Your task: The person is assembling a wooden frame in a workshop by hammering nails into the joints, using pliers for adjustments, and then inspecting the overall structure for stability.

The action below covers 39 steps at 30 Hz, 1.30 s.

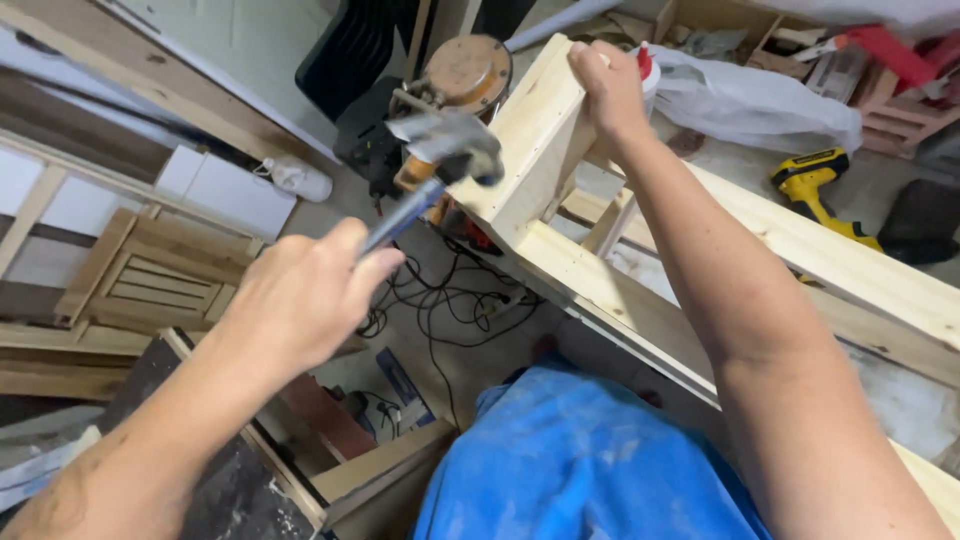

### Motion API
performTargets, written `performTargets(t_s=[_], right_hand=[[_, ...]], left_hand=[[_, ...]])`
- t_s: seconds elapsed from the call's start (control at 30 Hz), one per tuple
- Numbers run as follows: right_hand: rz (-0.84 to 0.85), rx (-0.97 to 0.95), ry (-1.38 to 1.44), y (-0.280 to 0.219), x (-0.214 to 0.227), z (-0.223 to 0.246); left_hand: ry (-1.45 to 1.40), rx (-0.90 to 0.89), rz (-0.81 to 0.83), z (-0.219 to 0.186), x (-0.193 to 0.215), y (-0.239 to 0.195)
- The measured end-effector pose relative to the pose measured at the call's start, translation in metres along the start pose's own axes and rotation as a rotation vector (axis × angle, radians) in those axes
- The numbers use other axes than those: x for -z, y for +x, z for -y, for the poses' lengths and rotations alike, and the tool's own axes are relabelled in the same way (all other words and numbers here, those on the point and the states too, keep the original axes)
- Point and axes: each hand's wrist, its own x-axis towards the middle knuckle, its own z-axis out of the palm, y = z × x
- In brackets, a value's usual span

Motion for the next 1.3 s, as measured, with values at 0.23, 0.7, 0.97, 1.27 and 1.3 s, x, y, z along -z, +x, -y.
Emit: performTargets(t_s=[0.23,0.7,0.97,1.27,1.3], right_hand=[[0.018,0.048,-0.047,0.003,-0.002,-0.006],[0.261,1.303,-0.640,-0.125,0.015,0.044],[0.181,1.331,-0.541,-0.130,0.004,0.066],[-0.171,0.744,-0.331,-0.083,0.018,0.047],[-0.050,0.313,-0.166,-0.074,0.018,0.047]], left_hand=[[0.076,0.081,0.171,-0.010,-0.014,0.015],[-0.288,-0.057,-0.234,0.059,-0.032,0.005],[-0.233,0.018,-0.121,0.055,-0.036,0.004],[-0.207,-0.006,-0.101,0.036,-0.027,0.015],[-0.212,-0.003,-0.103,0.034,-0.023,0.018]])
